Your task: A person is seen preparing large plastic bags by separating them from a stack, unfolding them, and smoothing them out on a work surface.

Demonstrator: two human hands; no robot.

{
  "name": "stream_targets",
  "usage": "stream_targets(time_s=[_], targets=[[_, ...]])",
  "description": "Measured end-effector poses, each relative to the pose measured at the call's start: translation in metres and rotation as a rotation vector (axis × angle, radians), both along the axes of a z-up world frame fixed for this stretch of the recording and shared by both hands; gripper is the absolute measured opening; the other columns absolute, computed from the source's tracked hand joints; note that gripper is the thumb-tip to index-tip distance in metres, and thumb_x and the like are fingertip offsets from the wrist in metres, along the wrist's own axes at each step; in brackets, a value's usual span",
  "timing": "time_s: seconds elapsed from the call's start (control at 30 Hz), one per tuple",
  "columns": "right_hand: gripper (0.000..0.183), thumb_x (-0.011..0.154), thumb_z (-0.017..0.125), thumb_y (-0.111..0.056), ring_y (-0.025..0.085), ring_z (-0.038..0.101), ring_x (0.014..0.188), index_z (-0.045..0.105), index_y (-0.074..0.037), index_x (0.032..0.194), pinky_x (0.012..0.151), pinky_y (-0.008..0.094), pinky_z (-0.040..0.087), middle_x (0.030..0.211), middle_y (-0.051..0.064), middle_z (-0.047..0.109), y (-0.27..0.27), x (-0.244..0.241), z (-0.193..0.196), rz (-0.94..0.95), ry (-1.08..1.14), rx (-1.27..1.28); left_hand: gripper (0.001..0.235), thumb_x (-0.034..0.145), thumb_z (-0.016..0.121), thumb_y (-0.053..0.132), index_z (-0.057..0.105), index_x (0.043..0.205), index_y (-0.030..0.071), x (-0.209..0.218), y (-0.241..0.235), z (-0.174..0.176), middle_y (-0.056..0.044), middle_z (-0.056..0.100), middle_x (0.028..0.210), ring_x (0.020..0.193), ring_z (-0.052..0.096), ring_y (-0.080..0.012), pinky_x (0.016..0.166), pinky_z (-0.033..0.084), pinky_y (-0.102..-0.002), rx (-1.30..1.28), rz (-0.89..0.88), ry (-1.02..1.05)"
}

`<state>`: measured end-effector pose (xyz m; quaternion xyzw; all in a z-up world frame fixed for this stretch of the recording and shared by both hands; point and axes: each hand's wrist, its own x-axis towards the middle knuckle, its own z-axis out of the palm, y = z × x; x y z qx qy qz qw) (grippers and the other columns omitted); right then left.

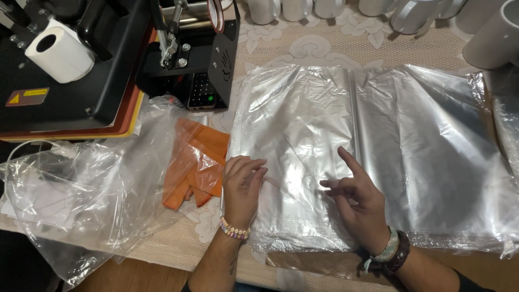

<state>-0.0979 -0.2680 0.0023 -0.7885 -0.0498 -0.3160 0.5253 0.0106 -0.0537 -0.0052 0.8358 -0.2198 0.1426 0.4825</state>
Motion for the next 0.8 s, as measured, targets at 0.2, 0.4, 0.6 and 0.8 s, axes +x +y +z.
stream_targets(time_s=[0.2, 0.4, 0.6, 0.8], targets=[[0.047, 0.090, 0.063, 0.001, 0.025, 0.073, 0.115, 0.044, -0.005, 0.132, 0.094, 0.032, 0.065, 0.128, 0.015, 0.069, 0.001, 0.000, -0.019, 0.224, 0.188, -0.025, 0.014, 0.089, 0.075, 0.005, 0.076, 0.101, 0.010, -0.001, -0.002, 0.004, -0.004, 0.073, 0.093, 0.110, 0.060, -0.0272, 0.097, 0.051, -0.039, -0.118, -0.030, -0.259], [0.072, 0.092, 0.060, 0.001, 0.029, 0.073, 0.117, 0.021, -0.009, 0.151, 0.091, 0.034, 0.065, 0.153, 0.019, 0.048, 0.013, -0.001, -0.004, 0.365, 0.201, -0.026, 0.013, 0.089, 0.074, 0.006, 0.076, 0.101, 0.011, -0.003, -0.003, 0.006, -0.003, 0.072, 0.098, 0.110, 0.059, -0.0265, 0.096, 0.052, -0.039, -0.144, -0.003, -0.274], [0.110, 0.084, 0.081, -0.012, 0.040, 0.042, 0.147, 0.001, -0.006, 0.158, 0.119, 0.051, 0.037, 0.169, 0.019, 0.008, 0.029, 0.007, 0.020, 0.393, 0.116, -0.084, 0.012, 0.097, 0.062, 0.006, 0.073, 0.103, 0.008, -0.006, -0.004, 0.015, -0.008, 0.068, 0.107, 0.109, 0.059, -0.0268, 0.094, 0.054, -0.041, -0.172, -0.005, -0.300], [0.123, 0.073, 0.085, -0.026, 0.039, 0.042, 0.143, -0.005, -0.013, 0.157, 0.113, 0.048, 0.040, 0.164, 0.024, 0.022, 0.049, 0.033, 0.034, 0.237, 0.404, 0.096, 0.012, 0.098, 0.062, 0.006, 0.072, 0.103, 0.009, -0.007, 0.001, 0.016, -0.009, 0.066, 0.112, 0.112, 0.059, -0.0277, 0.095, 0.054, -0.043, -0.173, 0.039, -0.302]])
